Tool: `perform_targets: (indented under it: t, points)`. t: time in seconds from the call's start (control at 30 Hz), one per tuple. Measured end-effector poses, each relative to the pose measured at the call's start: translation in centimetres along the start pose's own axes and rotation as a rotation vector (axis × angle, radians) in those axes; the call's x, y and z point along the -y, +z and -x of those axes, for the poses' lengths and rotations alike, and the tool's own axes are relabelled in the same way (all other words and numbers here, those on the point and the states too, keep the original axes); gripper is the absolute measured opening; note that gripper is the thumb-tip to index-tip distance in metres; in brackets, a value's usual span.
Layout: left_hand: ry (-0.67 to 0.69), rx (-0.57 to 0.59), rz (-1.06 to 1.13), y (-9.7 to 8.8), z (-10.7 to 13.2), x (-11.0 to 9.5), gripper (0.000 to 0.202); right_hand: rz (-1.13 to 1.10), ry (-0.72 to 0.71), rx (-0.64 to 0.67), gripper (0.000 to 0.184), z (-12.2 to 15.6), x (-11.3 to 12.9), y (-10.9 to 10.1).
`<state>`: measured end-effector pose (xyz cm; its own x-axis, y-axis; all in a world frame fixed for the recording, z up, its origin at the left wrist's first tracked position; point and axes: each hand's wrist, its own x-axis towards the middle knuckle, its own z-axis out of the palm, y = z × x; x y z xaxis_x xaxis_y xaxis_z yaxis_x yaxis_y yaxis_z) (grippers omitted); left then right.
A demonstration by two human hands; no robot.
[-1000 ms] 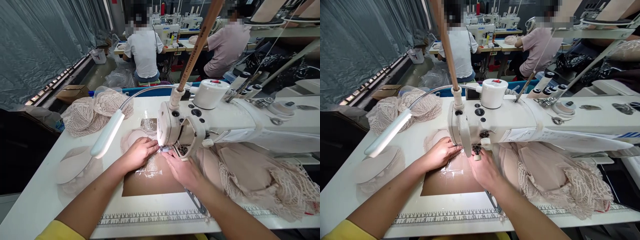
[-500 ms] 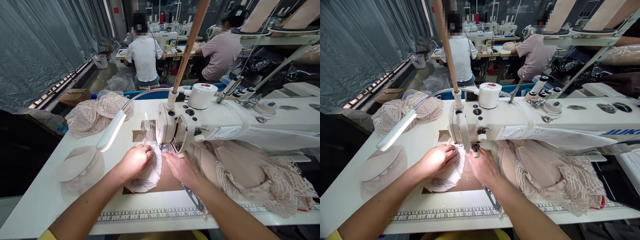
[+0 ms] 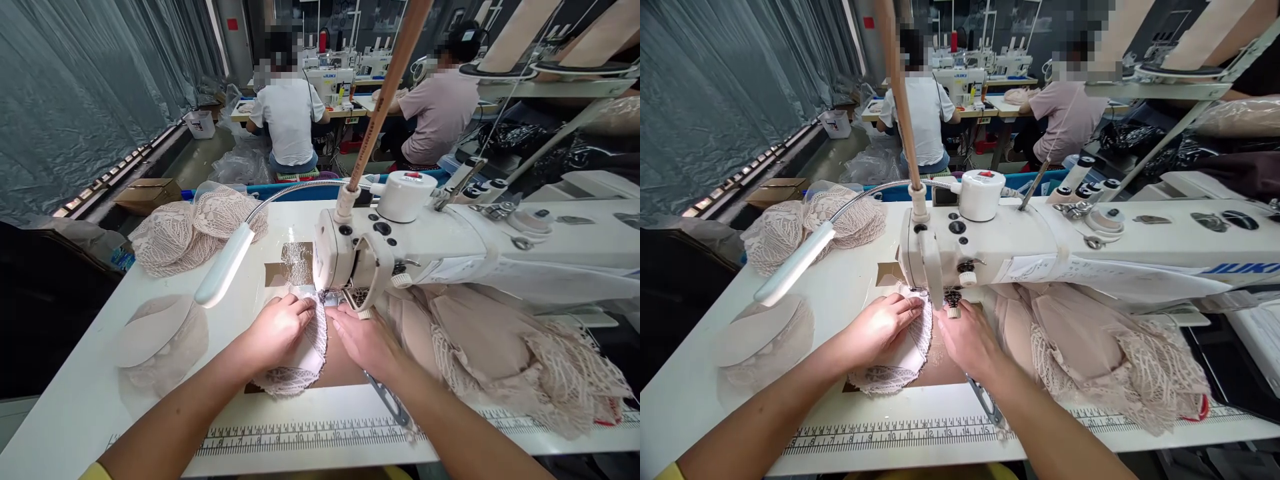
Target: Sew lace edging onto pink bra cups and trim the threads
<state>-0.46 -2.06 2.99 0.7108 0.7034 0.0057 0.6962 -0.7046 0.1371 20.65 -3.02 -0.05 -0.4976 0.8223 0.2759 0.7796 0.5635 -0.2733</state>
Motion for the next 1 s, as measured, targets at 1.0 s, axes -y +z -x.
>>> perform_targets:
  t: [1.0]
  points:
    - [0.133,-0.091,-0.018,1.4,-0.7,1.6,0.038,0.2,-0.024,0.033,0.035,-0.4,1.0,0.1]
